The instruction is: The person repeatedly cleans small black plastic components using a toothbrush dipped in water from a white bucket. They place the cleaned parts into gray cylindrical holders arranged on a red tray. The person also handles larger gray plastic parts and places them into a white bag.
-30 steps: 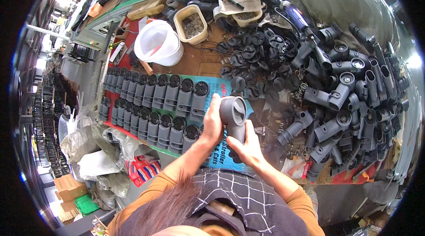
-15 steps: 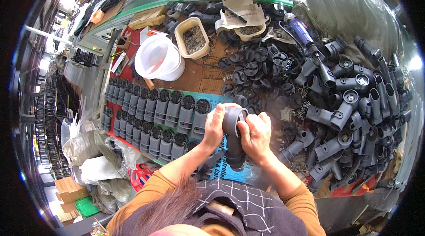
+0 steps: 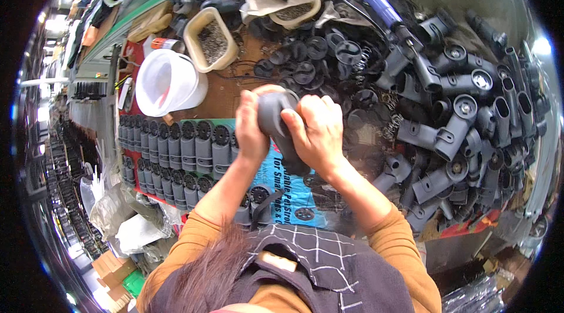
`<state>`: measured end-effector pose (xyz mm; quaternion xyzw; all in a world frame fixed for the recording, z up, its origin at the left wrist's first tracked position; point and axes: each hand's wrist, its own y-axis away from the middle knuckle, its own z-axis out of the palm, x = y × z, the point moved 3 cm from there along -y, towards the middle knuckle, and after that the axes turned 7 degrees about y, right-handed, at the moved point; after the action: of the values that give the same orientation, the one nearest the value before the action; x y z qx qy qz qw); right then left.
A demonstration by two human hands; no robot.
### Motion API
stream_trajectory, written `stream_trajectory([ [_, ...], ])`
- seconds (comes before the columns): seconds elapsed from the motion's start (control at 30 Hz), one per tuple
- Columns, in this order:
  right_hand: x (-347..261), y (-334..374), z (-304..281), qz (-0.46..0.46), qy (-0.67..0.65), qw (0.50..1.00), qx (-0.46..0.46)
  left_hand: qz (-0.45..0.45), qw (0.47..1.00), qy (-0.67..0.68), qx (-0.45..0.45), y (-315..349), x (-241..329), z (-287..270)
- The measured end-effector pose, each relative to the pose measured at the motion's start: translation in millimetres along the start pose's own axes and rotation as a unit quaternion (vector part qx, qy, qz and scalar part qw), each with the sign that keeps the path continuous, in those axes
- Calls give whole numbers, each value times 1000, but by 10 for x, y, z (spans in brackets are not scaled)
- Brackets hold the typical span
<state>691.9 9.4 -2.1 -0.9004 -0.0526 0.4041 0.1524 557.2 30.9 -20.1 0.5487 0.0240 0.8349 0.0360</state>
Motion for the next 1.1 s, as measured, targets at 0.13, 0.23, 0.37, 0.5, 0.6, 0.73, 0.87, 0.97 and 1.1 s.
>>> stream_trajectory([
  [0.13,-91,121,121,145,-179,962,-148,-138,964,204,96,-251,10,-98],
  [0.23,-127,190,154,200,-185,940,-204,-230,944,227,59,-315,15,-86],
  [0.37,-43,141,205,192,-185,949,-171,-277,949,151,20,-502,7,-148],
  [0.5,211,136,214,226,-170,950,-132,-8,937,-348,-40,-1553,444,-660],
  [0.6,383,226,260,271,-225,927,-127,199,651,-733,11,-2716,876,-1338],
  [0.73,552,301,388,285,-250,914,-145,146,426,-892,36,-3800,913,-2213],
  [0.87,678,324,434,267,-230,927,-131,83,320,-944,2,-4238,687,-2615],
  [0.97,763,376,467,305,-255,909,-125,7,269,-962,43,-4363,545,-2751],
  [1.1,794,462,537,398,-318,853,-115,109,246,-963,-12,-4304,598,-2660],
])
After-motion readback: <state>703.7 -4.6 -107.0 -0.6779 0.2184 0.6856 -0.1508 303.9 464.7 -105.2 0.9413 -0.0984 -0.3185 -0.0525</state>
